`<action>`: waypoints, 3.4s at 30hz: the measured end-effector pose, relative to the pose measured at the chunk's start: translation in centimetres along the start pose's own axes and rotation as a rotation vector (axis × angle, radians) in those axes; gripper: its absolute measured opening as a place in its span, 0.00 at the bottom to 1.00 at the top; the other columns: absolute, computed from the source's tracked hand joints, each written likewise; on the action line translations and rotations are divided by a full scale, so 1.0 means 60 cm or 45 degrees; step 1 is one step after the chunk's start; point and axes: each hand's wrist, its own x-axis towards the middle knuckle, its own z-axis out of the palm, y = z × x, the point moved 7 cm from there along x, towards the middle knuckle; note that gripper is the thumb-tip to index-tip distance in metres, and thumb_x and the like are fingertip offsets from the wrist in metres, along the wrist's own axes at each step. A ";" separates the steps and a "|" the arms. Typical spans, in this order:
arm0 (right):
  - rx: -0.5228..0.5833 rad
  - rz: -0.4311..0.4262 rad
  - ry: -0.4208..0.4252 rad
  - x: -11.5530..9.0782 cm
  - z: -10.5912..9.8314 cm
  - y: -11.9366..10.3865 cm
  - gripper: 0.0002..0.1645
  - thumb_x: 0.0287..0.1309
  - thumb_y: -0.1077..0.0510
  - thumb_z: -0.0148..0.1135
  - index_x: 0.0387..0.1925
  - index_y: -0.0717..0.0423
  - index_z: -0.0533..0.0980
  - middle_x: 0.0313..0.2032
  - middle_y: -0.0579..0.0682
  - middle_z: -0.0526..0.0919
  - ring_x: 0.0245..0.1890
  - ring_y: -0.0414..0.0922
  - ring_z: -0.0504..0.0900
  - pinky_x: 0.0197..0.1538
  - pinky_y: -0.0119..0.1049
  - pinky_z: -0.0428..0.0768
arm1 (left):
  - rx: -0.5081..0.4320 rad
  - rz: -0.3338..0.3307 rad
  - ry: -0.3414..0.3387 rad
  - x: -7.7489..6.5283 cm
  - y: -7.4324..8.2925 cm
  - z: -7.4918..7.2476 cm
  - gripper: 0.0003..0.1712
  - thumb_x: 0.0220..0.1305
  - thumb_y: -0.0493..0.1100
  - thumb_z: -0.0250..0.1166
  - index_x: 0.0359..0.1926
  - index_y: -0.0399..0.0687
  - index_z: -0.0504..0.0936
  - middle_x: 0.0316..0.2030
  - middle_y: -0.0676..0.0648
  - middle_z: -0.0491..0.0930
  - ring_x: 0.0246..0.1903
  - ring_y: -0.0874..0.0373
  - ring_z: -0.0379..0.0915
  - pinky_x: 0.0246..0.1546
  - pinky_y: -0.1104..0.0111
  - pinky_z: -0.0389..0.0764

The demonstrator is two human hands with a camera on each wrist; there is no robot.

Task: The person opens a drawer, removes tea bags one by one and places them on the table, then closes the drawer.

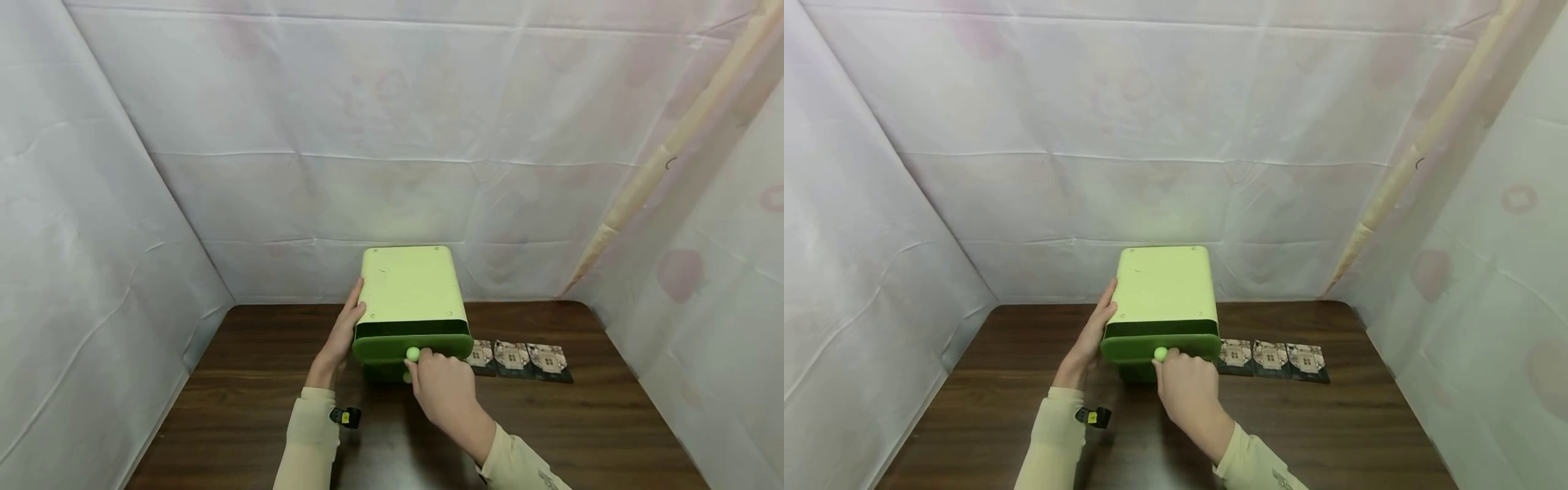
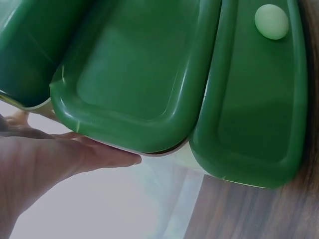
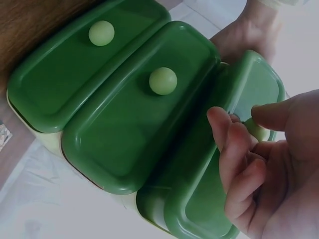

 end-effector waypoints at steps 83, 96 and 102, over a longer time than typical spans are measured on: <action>0.227 0.227 0.162 -0.022 0.163 0.037 0.29 0.59 0.37 0.52 0.09 0.45 0.62 0.03 0.41 0.55 0.03 0.38 0.54 0.06 0.34 0.54 | 0.361 0.222 0.082 -0.028 0.047 0.037 0.32 0.59 0.36 0.63 0.63 0.43 0.60 0.72 0.43 0.29 0.69 0.47 0.26 0.59 0.34 0.47; 0.220 0.196 0.183 -0.045 0.151 0.022 0.31 0.58 0.37 0.53 0.06 0.42 0.57 0.03 0.40 0.52 0.04 0.37 0.51 0.06 0.33 0.50 | 0.361 0.200 0.049 -0.030 0.040 0.029 0.32 0.61 0.38 0.62 0.63 0.43 0.59 0.72 0.41 0.27 0.69 0.44 0.23 0.59 0.31 0.42; 0.222 0.186 0.190 -0.056 0.137 0.015 0.32 0.57 0.37 0.54 0.05 0.42 0.57 0.03 0.38 0.50 0.03 0.37 0.51 0.06 0.32 0.50 | 0.350 0.191 0.043 -0.031 0.042 0.028 0.32 0.61 0.37 0.62 0.64 0.43 0.58 0.72 0.42 0.27 0.69 0.46 0.23 0.59 0.32 0.42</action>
